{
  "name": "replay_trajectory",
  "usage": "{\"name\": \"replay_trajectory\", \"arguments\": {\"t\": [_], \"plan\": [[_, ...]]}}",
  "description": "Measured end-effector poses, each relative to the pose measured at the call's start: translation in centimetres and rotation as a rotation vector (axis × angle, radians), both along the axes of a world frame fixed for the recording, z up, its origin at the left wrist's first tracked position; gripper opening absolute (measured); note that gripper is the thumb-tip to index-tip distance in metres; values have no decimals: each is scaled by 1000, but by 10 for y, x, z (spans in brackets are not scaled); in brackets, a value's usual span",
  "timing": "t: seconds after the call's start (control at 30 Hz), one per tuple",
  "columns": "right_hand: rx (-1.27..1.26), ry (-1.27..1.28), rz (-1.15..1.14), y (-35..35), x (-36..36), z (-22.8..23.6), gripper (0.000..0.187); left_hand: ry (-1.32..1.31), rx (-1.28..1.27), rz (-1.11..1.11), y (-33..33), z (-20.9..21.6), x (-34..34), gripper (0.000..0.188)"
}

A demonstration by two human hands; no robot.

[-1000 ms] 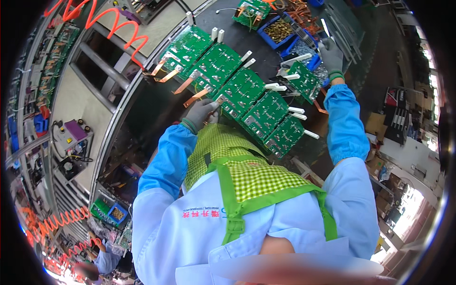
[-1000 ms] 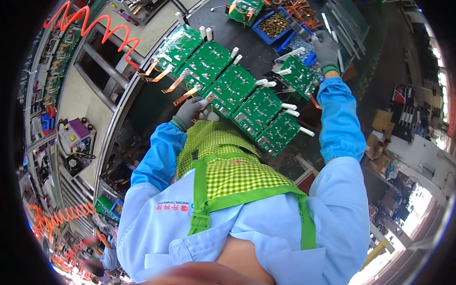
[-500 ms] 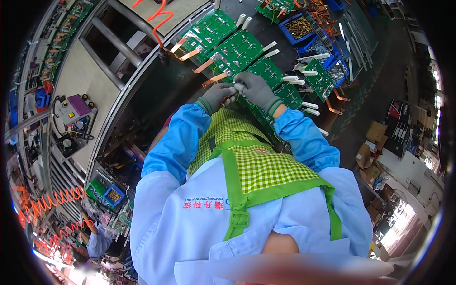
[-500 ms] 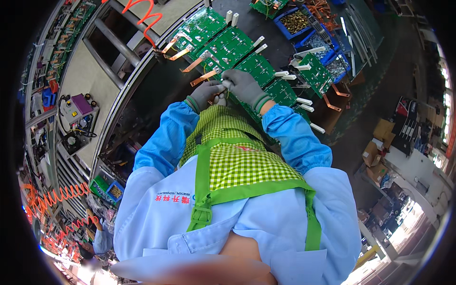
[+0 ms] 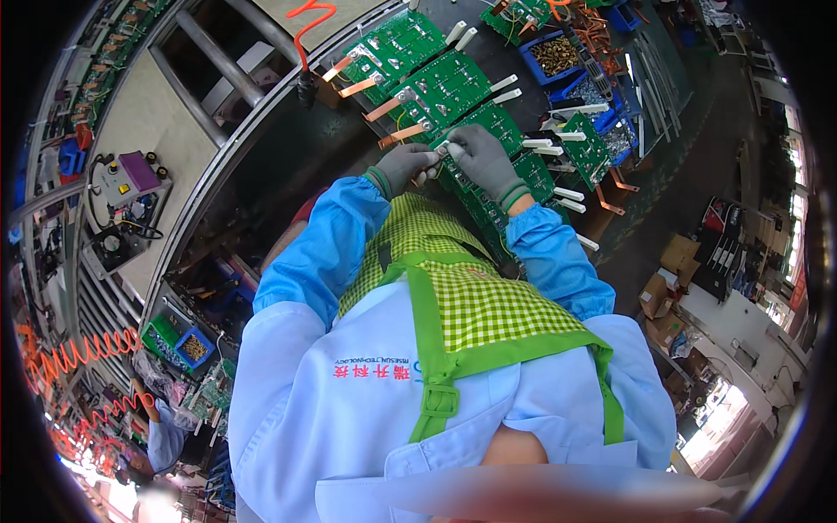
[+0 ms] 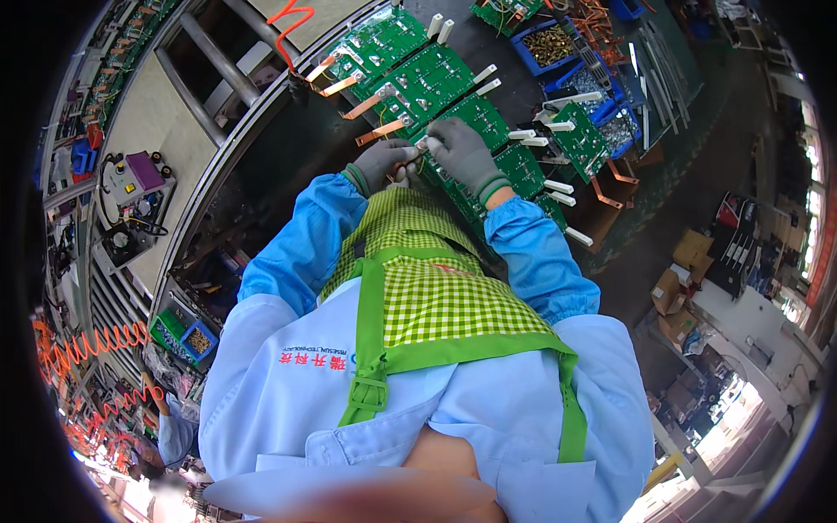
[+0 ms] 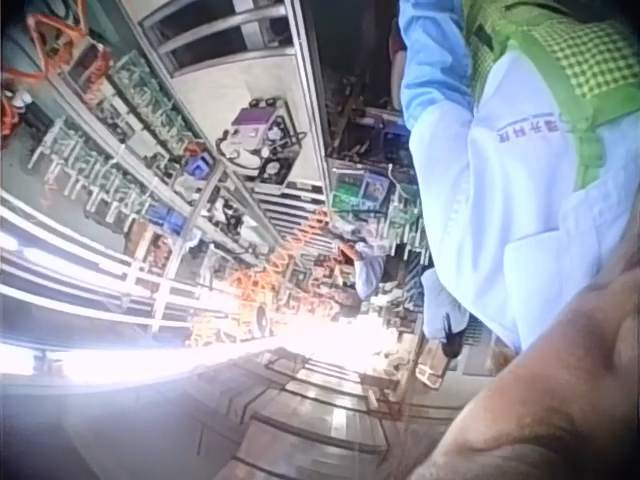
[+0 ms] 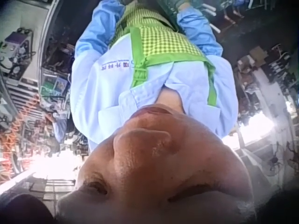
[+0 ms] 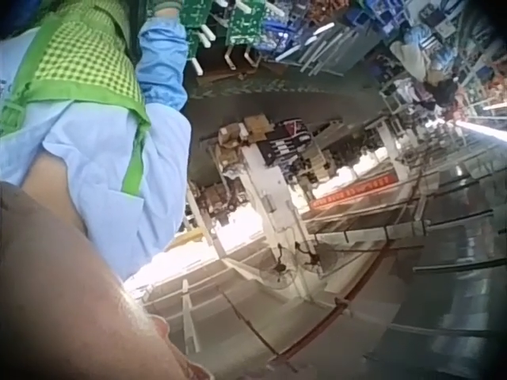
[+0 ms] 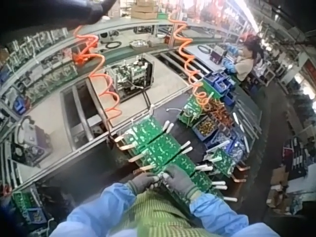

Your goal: The recorder is assembling circuit boards by placing and fastening copper busbars onto green PCBs using screws and a pneumatic screwdriver.

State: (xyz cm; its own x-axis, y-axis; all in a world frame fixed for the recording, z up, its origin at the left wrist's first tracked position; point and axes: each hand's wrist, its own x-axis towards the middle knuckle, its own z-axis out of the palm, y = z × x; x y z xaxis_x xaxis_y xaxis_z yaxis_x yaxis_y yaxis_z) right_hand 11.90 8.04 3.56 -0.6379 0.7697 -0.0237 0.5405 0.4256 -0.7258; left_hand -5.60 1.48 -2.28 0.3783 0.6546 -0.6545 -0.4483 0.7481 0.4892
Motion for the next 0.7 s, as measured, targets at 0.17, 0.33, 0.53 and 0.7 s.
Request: {"name": "replay_trajectory", "arguments": {"t": [0.17,0.33,0.53,0.7], "plan": [[28,-90,30,-9,-1,-4,17,29,38,-7,-3,3,2,18],[67,-198,15,-16,-8,-4,15,-16,125,-22,-1,-1,-1,18],[-33,-33,-15,-9,-2,-8,15,-19,26,15,-1,6,-2,18],[18,-277,65,-4,-10,-9,18,-68,31,-15,0,-1,-2,16]]}}
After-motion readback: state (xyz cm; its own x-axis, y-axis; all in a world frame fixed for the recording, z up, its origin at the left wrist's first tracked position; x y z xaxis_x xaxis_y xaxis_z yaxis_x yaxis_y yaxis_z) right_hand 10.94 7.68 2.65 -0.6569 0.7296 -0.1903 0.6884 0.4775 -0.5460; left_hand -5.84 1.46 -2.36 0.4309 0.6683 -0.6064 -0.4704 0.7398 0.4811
